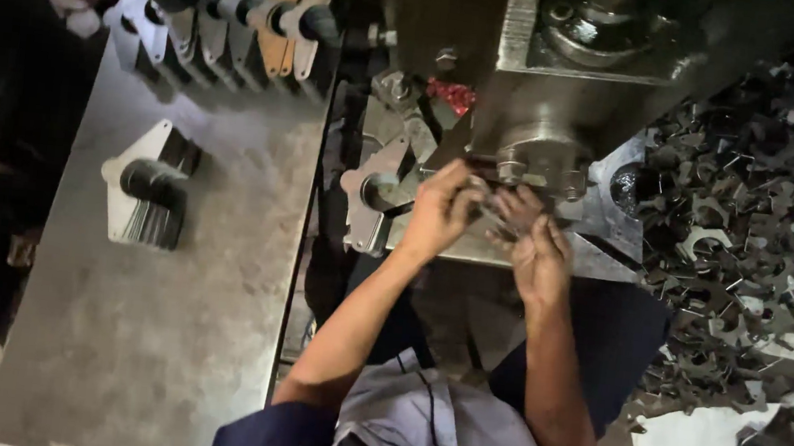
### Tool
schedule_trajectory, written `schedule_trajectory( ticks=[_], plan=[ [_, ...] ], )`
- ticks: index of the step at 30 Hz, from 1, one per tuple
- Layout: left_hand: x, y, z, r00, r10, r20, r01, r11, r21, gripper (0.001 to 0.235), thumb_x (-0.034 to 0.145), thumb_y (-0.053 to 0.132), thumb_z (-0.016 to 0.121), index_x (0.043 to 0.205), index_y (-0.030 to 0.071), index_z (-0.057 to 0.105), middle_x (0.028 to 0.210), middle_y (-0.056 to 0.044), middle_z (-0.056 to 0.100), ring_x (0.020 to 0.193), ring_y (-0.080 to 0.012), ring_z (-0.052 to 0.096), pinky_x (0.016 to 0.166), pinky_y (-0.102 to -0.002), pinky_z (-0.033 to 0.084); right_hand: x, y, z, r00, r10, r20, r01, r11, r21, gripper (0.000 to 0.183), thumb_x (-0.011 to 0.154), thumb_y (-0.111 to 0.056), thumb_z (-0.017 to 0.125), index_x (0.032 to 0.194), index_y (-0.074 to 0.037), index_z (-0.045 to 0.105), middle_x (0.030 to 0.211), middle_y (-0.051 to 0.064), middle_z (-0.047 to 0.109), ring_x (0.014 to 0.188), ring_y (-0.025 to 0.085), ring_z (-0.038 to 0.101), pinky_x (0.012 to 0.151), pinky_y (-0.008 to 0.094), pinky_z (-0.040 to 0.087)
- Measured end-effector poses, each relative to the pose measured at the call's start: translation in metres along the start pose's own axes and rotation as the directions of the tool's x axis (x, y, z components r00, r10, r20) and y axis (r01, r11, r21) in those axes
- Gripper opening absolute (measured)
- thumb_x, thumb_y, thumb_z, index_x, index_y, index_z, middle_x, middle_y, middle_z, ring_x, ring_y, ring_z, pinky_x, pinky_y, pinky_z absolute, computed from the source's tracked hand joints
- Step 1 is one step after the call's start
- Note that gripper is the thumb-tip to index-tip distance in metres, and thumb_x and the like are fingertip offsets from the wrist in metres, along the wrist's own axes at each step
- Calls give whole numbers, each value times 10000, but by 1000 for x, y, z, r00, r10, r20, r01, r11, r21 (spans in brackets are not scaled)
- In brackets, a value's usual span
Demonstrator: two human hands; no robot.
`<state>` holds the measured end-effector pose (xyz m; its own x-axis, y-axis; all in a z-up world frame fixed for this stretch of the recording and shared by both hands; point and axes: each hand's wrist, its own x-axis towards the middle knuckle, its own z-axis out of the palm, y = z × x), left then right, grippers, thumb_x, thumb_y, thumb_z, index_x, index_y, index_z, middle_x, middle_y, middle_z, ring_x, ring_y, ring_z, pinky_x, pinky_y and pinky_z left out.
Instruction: Operating a press machine to punch or form small metal plates.
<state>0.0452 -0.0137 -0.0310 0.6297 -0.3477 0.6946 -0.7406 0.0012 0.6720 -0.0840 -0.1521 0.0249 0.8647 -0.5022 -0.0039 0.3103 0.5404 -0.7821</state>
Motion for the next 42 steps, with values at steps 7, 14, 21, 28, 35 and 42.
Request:
schedule_trajectory(
  ticks=[7, 14, 21, 28, 35, 42],
  plan=[
    [-21, 22, -19, 786, -527, 323, 612, 737, -285, 225, 1040, 105, 620, 1233, 20, 697, 908, -138, 713, 740, -149, 634, 652, -301, 486, -24, 9, -23, 948, -62, 312, 126, 974, -188, 172, 1087, -149, 623, 1075, -2, 712, 1044, 167, 797, 881, 278, 783, 607, 293, 650],
    [-10, 70, -50, 903, -366, 223, 362, 930, 61, 191, 957, 36, 672, 1142, 40, 722, 1109, -159, 757, 1029, -285, 732, 905, -378, 561, 18, -6, -11, 901, -153, 407, 434, 350, -830, 151, 993, 10, 621, 1094, -7, 731, 1044, 80, 798, 922, 166, 793, 696, 264, 631],
    [16, 58, -101, 912, -411, 15, 369, 834, 411, 199, 929, 86, 700, 1122, 53, 665, 1033, -184, 709, 939, -387, 702, 802, -429, 570, 17, 4, -22, 871, -217, 440, 491, 385, -782, 239, 965, 70, 580, 1126, -23, 729, 1058, 69, 790, 897, 176, 789, 694, 249, 639],
    [4, -10, -149, 764, -626, -155, 500, 423, 756, 531, 937, 474, 738, 1015, -48, 682, 919, -319, 678, 895, -507, 675, 772, -551, 550, 12, -12, -13, 962, -151, 229, 274, 482, -832, 280, 945, -90, 710, 1186, 11, 608, 1127, 150, 747, 894, 206, 773, 684, 303, 621],
    [-27, -61, -136, 784, -574, -236, 486, 332, 808, 402, 1087, 257, 453, 943, -11, 716, 921, -275, 722, 878, -486, 700, 783, -561, 553, 40, -3, -58, 674, -452, 585, 402, -440, -803, 236, 906, -38, 772, 1102, 24, 656, 1155, 181, 699, 1028, 335, 754, 931, 412, 647],
    [25, 76, -131, 869, -479, -121, 453, 674, 583, 292, 935, 225, 723, 1011, -55, 693, 793, -271, 711, 733, -439, 691, 609, -487, 536, 22, -67, -60, 996, 83, 45, 7, 408, -913, 145, 950, -101, 793, 905, 9, 711, 811, 214, 680, 631, 266, 611, 611, 386, 472]
  ],
)
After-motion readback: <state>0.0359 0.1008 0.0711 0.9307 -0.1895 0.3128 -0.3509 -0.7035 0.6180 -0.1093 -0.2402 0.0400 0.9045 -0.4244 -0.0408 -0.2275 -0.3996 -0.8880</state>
